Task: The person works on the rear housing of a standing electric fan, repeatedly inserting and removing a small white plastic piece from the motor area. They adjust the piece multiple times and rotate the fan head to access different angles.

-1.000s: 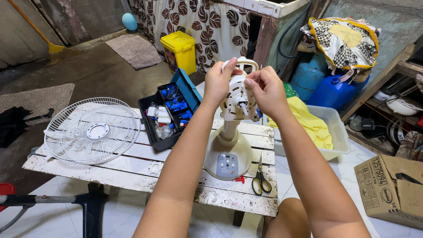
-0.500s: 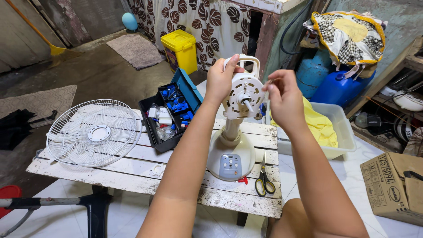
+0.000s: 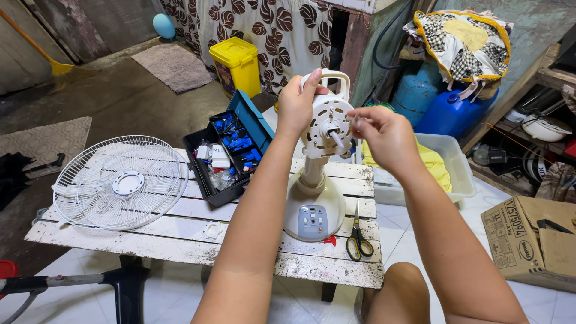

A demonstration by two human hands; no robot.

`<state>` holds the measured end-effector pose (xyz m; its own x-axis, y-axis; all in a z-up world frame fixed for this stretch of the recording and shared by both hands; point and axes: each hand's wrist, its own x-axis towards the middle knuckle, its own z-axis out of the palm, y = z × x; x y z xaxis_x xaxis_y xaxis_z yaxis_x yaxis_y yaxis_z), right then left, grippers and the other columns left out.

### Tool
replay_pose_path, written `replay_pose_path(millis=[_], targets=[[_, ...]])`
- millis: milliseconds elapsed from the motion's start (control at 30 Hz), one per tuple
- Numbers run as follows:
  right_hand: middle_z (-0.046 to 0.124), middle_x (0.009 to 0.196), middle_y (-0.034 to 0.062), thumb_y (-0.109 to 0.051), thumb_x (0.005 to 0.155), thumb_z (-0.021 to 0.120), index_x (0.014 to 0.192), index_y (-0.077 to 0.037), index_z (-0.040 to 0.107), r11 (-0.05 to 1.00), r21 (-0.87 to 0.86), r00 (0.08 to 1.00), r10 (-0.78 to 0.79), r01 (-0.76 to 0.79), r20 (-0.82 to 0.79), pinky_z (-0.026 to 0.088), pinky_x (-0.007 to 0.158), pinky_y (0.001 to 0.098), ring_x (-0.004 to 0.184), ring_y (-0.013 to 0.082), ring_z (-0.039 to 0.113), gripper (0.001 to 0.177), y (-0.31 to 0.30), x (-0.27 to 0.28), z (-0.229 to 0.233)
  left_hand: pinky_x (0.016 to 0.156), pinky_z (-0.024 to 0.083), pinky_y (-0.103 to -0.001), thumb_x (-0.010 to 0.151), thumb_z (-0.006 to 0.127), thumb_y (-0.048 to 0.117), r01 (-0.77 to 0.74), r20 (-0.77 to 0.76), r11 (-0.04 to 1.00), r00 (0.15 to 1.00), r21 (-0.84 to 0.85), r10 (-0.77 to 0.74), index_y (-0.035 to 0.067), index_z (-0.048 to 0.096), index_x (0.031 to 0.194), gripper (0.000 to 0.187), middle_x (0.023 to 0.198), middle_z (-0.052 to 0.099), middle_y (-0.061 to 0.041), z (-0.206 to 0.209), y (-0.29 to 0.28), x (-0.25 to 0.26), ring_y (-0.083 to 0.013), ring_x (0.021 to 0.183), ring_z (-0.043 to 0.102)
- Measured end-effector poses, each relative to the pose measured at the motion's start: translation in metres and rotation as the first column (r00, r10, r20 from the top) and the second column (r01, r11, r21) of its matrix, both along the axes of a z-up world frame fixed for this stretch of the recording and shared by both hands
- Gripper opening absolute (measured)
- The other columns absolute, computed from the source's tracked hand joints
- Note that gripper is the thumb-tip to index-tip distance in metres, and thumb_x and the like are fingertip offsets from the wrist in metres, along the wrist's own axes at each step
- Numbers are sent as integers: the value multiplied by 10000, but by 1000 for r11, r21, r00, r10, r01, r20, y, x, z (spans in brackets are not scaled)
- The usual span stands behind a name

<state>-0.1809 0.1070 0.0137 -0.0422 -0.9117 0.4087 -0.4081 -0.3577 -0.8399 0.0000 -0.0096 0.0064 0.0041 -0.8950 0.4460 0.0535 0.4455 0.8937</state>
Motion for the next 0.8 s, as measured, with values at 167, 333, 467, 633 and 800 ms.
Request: replay_pose_path(millis=[167, 333, 467, 633, 800], targets=[[745, 955, 92, -84, 1015, 640, 1137, 15, 669, 989, 21, 929, 128, -144, 349, 563, 734, 273, 781, 118, 669, 160, -7, -3, 5, 628, 549, -259, 953, 626, 505, 65, -35, 997, 997, 51, -63, 23, 675, 903, 487, 823, 789, -90, -3, -16, 0, -92, 676, 694], [750, 966, 102, -93, 1003, 642, 1116, 15, 654, 985, 76, 871, 101, -156, 481, 579, 756, 282, 812, 132, 696, 156, -13, -6, -1, 615, 550, -258, 946, 626, 525, 152, -63, 986, 987, 72, -148, 21, 661, 907, 507, 839, 786, -105, -7, -28, 2, -93, 665, 681], [753, 996, 100, -85, 984, 665, 1089, 17, 669, 988, 37, 914, 121, -147, 388, 577, 782, 272, 860, 124, 710, 148, -15, 2, -7, 602, 544, -258, 949, 622, 527, 192, -96, 979, 978, 64, -185, 17, 656, 907, 513, 835, 778, -112, -10, -32, 2, -97, 659, 665], [720, 957, 132, -96, 989, 711, 1080, 3, 737, 977, -183, 984, -132, 108, -123, 536, 738, 277, 821, 153, 661, 137, -2, 15, -4, 621, 549, -257, 948, 636, 518, 211, -144, 976, 969, 54, -201, 16, 650, 916, 503, 840, 771, -107, -14, -30, 1, -95, 679, 668], [681, 958, 177, -40, 954, 723, 1099, 11, 748, 898, -439, 852, -202, -36, -483, 533, 758, 314, 842, 247, 658, 156, 8, 20, 8, 648, 542, -249, 962, 639, 501, 130, -112, 991, 986, 14, -127, 7, 664, 906, 498, 828, 776, -93, -13, -22, -1, -86, 692, 668]])
